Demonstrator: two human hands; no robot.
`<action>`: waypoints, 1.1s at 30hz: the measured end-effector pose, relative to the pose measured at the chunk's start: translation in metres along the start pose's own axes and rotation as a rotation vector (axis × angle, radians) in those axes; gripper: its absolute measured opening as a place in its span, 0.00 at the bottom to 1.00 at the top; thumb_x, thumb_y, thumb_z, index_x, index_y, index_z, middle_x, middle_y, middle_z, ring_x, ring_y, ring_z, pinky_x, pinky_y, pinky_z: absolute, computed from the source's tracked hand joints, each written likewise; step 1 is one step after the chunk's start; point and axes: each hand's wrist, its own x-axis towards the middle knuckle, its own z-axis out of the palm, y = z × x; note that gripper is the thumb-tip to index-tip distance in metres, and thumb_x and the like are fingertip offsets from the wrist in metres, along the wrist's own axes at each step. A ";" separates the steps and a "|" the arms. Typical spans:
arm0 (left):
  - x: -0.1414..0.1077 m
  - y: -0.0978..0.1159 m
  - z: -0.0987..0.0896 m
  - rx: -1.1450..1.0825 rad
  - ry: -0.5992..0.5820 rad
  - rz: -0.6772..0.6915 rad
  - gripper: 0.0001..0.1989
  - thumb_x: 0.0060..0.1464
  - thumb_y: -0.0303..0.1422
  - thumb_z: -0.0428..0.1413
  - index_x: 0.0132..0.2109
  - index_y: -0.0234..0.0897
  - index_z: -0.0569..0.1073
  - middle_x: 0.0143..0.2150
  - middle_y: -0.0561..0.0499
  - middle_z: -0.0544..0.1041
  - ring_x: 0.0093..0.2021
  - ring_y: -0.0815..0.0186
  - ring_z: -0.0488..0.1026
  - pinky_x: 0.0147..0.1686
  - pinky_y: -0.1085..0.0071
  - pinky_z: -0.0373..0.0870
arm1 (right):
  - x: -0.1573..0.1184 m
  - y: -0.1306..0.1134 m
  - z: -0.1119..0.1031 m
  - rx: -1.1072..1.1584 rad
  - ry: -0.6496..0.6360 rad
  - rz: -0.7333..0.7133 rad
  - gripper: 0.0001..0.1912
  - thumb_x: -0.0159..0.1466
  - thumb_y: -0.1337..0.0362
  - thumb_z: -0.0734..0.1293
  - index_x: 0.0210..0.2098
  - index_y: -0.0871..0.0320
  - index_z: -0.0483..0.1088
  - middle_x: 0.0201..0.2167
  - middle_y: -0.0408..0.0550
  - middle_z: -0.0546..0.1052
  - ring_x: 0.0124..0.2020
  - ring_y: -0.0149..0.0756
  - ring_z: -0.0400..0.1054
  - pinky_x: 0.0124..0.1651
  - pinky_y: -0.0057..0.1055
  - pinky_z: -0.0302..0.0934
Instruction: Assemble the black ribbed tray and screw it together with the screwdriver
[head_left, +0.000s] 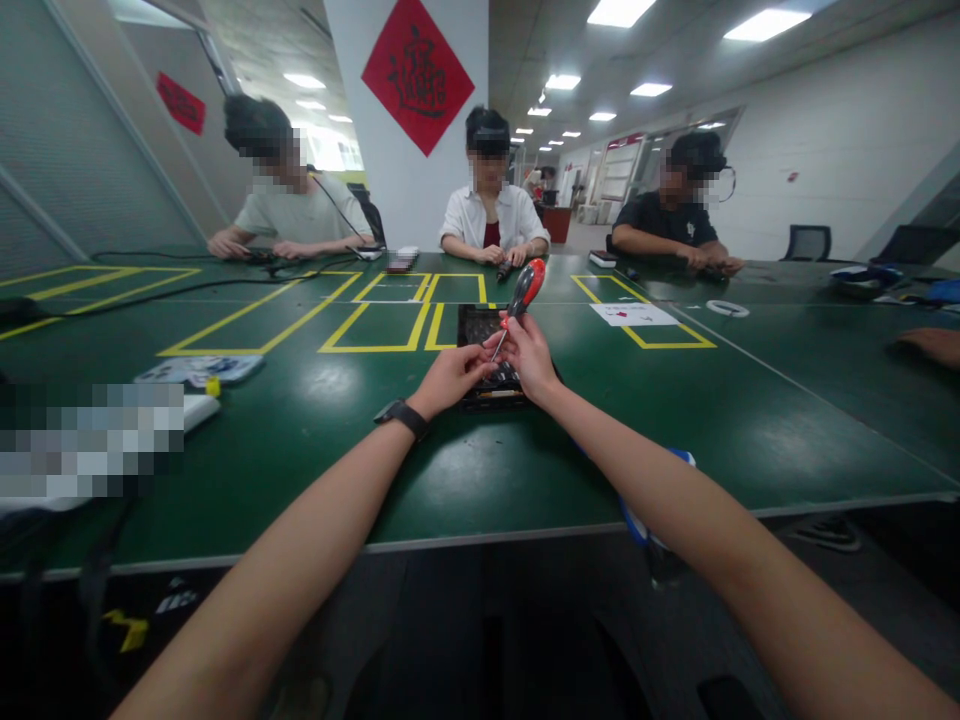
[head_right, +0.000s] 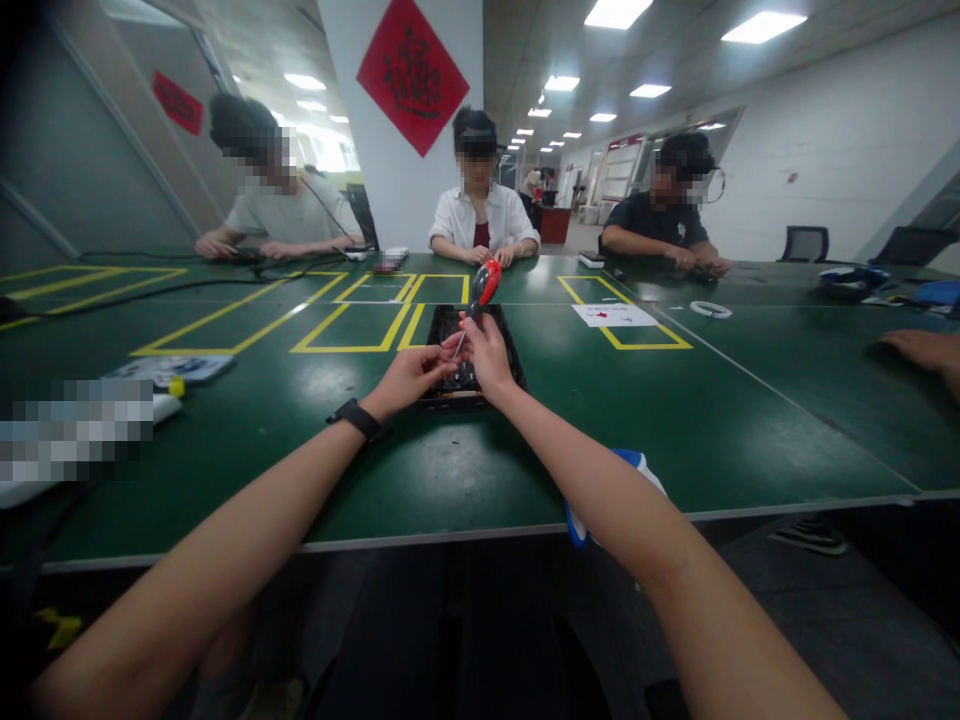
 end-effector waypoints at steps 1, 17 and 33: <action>0.000 0.000 0.000 -0.004 0.001 0.002 0.15 0.52 0.42 0.55 0.35 0.31 0.73 0.24 0.54 0.68 0.23 0.72 0.59 0.25 0.75 0.56 | 0.000 0.000 0.000 -0.003 0.001 0.000 0.16 0.62 0.53 0.62 0.44 0.56 0.61 0.21 0.38 0.71 0.20 0.26 0.67 0.23 0.21 0.61; 0.001 -0.005 0.002 -0.003 0.015 0.030 0.16 0.52 0.42 0.55 0.38 0.30 0.74 0.27 0.53 0.71 0.24 0.71 0.61 0.27 0.75 0.59 | 0.000 0.000 0.000 -0.009 -0.024 0.016 0.19 0.64 0.49 0.55 0.44 0.56 0.62 0.21 0.40 0.72 0.21 0.27 0.68 0.22 0.22 0.61; 0.000 0.001 0.000 0.021 0.020 0.003 0.15 0.50 0.43 0.57 0.31 0.32 0.69 0.24 0.55 0.67 0.23 0.72 0.60 0.25 0.75 0.57 | -0.001 0.000 0.002 -0.026 -0.018 -0.008 0.15 0.62 0.53 0.62 0.44 0.54 0.60 0.22 0.38 0.72 0.19 0.26 0.67 0.21 0.21 0.61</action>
